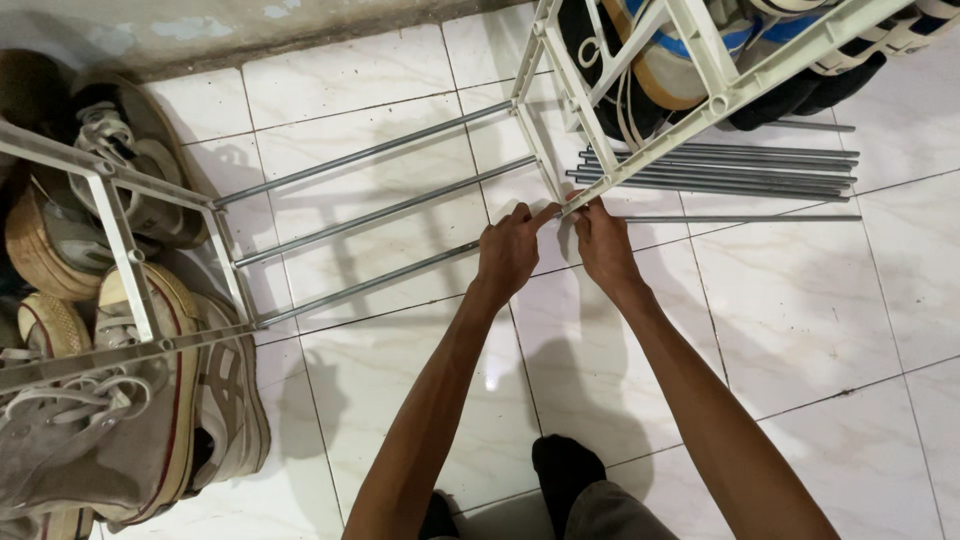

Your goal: The person places a pair of light blue sneakers onto a white shoe rack. Then, the person assembles a second white shoe rack by inserting several metal rods into the plastic frame slots.

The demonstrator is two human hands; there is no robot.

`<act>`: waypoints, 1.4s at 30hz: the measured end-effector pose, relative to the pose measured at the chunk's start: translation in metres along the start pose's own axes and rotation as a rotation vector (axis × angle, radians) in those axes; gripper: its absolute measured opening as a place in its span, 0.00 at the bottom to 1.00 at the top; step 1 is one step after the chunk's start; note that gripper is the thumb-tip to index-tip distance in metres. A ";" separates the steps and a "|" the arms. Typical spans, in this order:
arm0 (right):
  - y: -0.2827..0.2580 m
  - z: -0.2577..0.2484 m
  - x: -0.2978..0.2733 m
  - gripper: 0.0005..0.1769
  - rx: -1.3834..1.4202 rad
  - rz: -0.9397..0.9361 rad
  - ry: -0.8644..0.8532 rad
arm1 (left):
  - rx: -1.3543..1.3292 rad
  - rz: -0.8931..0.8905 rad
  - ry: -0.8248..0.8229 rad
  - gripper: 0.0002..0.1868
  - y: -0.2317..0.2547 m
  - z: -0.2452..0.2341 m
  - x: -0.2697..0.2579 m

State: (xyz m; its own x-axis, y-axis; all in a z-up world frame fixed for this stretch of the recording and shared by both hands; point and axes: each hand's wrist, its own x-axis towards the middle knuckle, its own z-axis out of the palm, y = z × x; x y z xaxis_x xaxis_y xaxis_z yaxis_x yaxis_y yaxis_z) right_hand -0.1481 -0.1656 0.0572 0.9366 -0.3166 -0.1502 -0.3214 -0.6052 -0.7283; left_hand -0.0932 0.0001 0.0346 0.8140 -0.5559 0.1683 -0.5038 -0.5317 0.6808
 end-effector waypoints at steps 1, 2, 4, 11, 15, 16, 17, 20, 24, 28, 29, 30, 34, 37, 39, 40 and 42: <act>0.000 0.001 0.001 0.16 -0.023 -0.048 0.012 | 0.005 -0.011 -0.020 0.28 0.000 -0.001 0.001; 0.001 0.003 0.000 0.15 -0.049 -0.094 0.021 | -0.048 -0.036 -0.028 0.25 -0.001 0.000 0.001; 0.001 0.004 -0.001 0.15 -0.062 -0.115 0.034 | -0.149 -0.082 -0.040 0.17 -0.006 0.001 0.002; -0.001 0.012 -0.005 0.22 -0.075 -0.099 0.068 | -0.190 -0.032 -0.001 0.08 -0.021 0.015 0.002; -0.002 0.013 -0.003 0.22 -0.078 0.034 0.004 | -0.114 0.036 -0.031 0.11 -0.025 0.012 0.003; -0.001 0.014 -0.004 0.22 -0.077 0.018 0.011 | -0.093 0.061 -0.030 0.12 -0.025 0.012 0.003; 0.000 0.016 -0.004 0.23 -0.076 0.003 0.018 | -0.102 0.063 -0.027 0.12 -0.025 0.012 0.002; 0.001 0.013 -0.004 0.26 -0.094 -0.025 0.006 | -0.133 0.061 -0.024 0.11 -0.025 0.010 0.002; -0.006 0.015 -0.005 0.32 -0.127 -0.019 -0.032 | -0.149 0.022 -0.057 0.11 -0.024 0.007 0.006; -0.013 0.016 -0.006 0.35 -0.157 0.073 -0.067 | -0.191 -0.006 -0.056 0.10 -0.023 0.004 0.004; -0.012 0.017 -0.007 0.36 -0.146 0.039 -0.046 | -0.180 -0.002 -0.049 0.10 -0.023 0.005 0.005; -0.010 0.019 -0.008 0.36 -0.133 0.005 -0.024 | -0.168 0.002 -0.043 0.10 -0.023 0.007 0.006; 0.009 0.020 -0.003 0.33 -0.080 -0.069 -0.033 | -0.147 0.050 0.037 0.13 -0.024 0.019 0.002; 0.013 0.014 0.006 0.26 -0.098 -0.113 -0.024 | -0.070 0.021 0.009 0.11 -0.022 0.023 0.000; 0.004 0.005 0.010 0.16 -0.210 0.074 -0.110 | -0.077 0.041 -0.016 0.10 -0.025 0.020 -0.002; -0.002 -0.001 0.011 0.14 -0.206 0.100 -0.136 | -0.083 0.063 -0.029 0.10 -0.026 0.019 0.000; -0.014 -0.011 0.016 0.13 -0.202 0.141 -0.193 | -0.103 0.100 -0.006 0.11 -0.027 0.017 0.002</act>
State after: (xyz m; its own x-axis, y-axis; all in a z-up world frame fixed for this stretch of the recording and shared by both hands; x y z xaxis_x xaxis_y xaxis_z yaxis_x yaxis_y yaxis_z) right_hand -0.1302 -0.1699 0.0727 0.8838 -0.2748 -0.3787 -0.4532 -0.7040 -0.5468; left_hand -0.0830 0.0019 0.0046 0.7594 -0.6067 0.2349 -0.5496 -0.4049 0.7308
